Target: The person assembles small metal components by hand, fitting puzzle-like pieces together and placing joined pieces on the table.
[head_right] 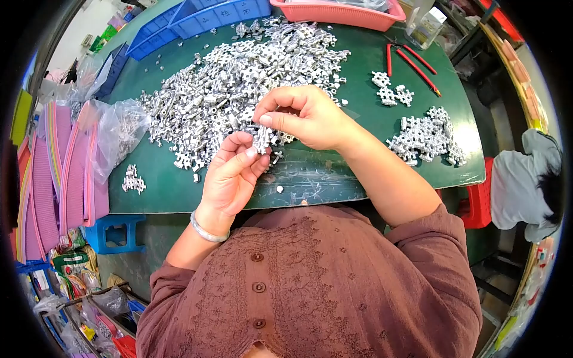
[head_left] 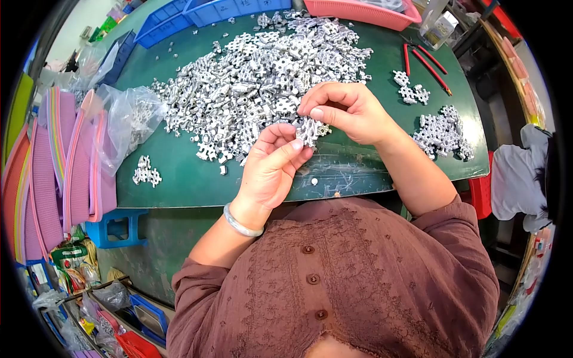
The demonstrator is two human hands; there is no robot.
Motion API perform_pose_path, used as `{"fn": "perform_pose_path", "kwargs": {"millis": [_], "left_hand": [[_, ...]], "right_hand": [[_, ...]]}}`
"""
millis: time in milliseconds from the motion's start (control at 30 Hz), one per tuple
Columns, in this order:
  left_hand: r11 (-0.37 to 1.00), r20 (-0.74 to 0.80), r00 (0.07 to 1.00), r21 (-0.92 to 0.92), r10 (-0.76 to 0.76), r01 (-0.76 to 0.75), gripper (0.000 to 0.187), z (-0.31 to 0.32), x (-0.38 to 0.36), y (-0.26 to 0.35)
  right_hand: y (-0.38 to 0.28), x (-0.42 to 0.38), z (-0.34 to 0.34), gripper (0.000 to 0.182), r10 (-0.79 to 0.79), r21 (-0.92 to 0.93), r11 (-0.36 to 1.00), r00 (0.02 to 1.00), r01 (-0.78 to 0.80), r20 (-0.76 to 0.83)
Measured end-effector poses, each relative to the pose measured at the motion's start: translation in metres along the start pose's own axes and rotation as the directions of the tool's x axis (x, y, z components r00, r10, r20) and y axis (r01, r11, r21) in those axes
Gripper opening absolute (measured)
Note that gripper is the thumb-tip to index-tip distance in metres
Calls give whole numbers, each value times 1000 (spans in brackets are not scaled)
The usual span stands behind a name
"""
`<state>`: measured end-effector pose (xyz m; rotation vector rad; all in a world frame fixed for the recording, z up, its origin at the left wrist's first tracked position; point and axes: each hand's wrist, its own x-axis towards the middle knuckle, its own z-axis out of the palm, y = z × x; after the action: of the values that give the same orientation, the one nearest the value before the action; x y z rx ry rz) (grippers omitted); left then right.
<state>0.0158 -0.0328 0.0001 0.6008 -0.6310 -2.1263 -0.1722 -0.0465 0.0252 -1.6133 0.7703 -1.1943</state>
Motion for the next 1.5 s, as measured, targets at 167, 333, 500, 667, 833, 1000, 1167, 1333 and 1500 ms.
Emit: {"fn": "perform_pose_path", "kwargs": {"millis": [167,333,500,667,833,1000,1167,1333,1500], "left_hand": [[998,-39,998,19,52,-52,18,13,-4,5],[986,58,998,-164,29,-19,29,-9,-2,8],[966,191,981,-258,31,19,32,-11,-3,14],[960,216,976,-272,0,60,34,-5,-7,18],[969,123,990,-227,-66,92,24,-5,-7,18],[992,47,994,-73,-99,102,16,0,-5,15],[991,-47,993,61,-113,115,16,4,-4,14],[988,-88,991,102,-104,113,17,12,-5,19],[980,-87,981,85,-174,181,26,15,-4,21]], "right_hand": [[1,3,0,9,-64,-38,997,997,62,-42],[-2,2,-11,12,109,-262,954,982,-147,-156],[-5,-1,-24,22,-1,-803,596,1000,24,29],[-13,-4,-21,34,85,-852,521,996,-47,-3],[-2,-4,-24,36,49,-841,536,997,-79,-63],[12,-1,-27,23,-11,-820,568,996,-71,-93],[9,0,-25,14,-59,-771,635,992,-51,-114],[-7,2,-21,12,235,-175,950,962,-257,-141],[-13,0,-12,11,268,86,960,964,-267,1]]}}
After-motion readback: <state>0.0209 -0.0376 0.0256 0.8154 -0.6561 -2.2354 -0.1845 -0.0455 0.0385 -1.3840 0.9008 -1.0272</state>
